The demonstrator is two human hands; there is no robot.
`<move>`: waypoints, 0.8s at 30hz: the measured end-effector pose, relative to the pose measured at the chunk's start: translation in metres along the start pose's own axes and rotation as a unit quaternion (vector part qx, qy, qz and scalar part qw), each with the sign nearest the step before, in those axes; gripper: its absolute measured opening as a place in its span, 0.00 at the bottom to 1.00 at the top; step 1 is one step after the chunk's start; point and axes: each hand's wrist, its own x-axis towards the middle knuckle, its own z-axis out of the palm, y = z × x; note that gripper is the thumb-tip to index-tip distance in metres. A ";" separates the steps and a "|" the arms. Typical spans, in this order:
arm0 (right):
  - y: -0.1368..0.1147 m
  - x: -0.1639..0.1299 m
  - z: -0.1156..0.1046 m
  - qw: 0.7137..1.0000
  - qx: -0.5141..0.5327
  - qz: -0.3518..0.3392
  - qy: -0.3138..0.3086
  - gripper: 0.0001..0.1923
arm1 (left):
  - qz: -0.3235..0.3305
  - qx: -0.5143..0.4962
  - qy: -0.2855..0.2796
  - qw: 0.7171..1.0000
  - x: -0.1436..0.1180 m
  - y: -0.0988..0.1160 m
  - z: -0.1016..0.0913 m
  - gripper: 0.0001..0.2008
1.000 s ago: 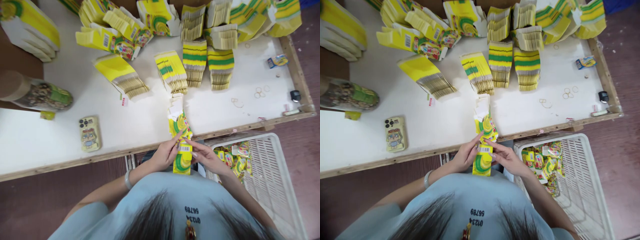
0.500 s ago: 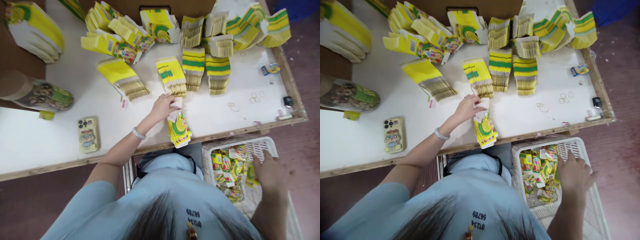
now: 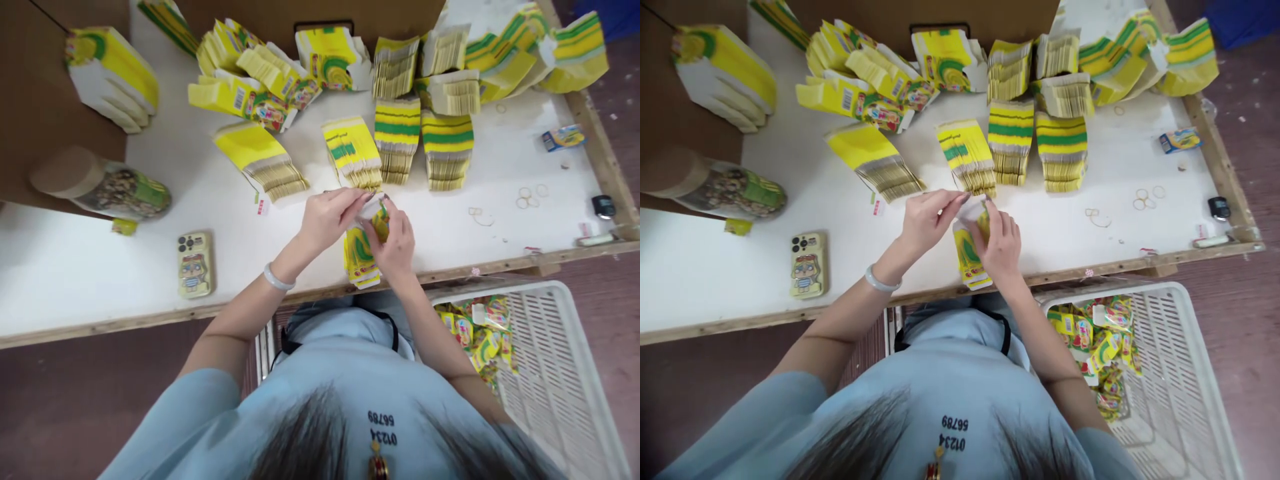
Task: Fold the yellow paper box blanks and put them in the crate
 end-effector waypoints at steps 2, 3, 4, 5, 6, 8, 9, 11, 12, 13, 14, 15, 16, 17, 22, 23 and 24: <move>0.005 0.000 0.011 1.000 0.004 0.022 -0.011 0.27 | -0.030 -0.008 0.004 1.000 0.003 -0.005 0.005 0.25; 0.007 -0.001 0.014 1.000 0.004 0.026 -0.011 0.27 | -0.049 -0.018 -0.002 0.999 0.004 -0.009 0.008 0.26; 0.009 -0.002 0.015 1.000 0.002 0.029 -0.009 0.26 | -0.068 -0.032 -0.009 0.997 0.004 -0.013 0.011 0.26; 0.011 -0.002 0.016 0.999 -0.001 0.036 -0.006 0.26 | -0.080 -0.046 -0.018 0.996 0.003 -0.017 0.014 0.26; 0.013 -0.003 0.017 0.999 -0.001 0.046 -0.003 0.25 | -0.085 -0.057 -0.030 0.994 -0.001 -0.021 0.018 0.26; 0.018 -0.004 0.019 0.997 0.010 0.080 0.004 0.24 | -0.078 -0.056 -0.057 0.994 -0.013 -0.027 0.028 0.33; 0.021 -0.003 0.021 0.995 0.020 0.100 0.009 0.24 | -0.073 -0.045 -0.073 0.994 -0.023 -0.030 0.034 0.43; 0.030 -0.001 0.023 0.990 0.036 0.137 0.021 0.25 | -0.078 -0.018 -0.110 0.991 -0.046 -0.033 0.045 0.59; 0.035 0.001 0.024 0.987 0.039 0.152 0.028 0.26 | -0.089 -0.010 -0.125 0.988 -0.057 -0.034 0.050 0.62; 0.041 0.004 0.024 0.985 0.039 0.164 0.037 0.26 | -0.099 -0.005 -0.138 0.986 -0.067 -0.035 0.054 0.63; 0.046 0.008 0.023 0.983 0.036 0.172 0.048 0.27 | -0.107 -0.003 -0.147 0.983 -0.076 -0.035 0.058 0.63; 0.051 0.011 0.021 0.981 0.034 0.178 0.062 0.27 | -0.113 -0.002 -0.152 0.982 -0.082 -0.035 0.060 0.63; 0.055 0.015 0.017 0.980 0.034 0.181 0.080 0.26 | -0.117 -0.002 -0.154 0.981 -0.085 -0.034 0.061 0.63; 0.058 0.019 0.013 0.977 0.038 0.183 0.098 0.26 | -0.121 -0.001 -0.154 0.981 -0.087 -0.033 0.062 0.62; 0.046 0.031 -0.017 0.958 0.108 0.206 0.168 0.24 | -0.131 0.006 -0.172 0.976 -0.077 -0.028 0.055 0.57; 0.040 0.031 -0.023 0.954 0.116 0.210 0.179 0.24 | -0.131 0.005 -0.174 0.976 -0.075 -0.026 0.053 0.56; 0.033 0.029 -0.028 0.952 0.122 0.212 0.187 0.23 | -0.128 0.000 -0.173 0.977 -0.072 -0.023 0.050 0.55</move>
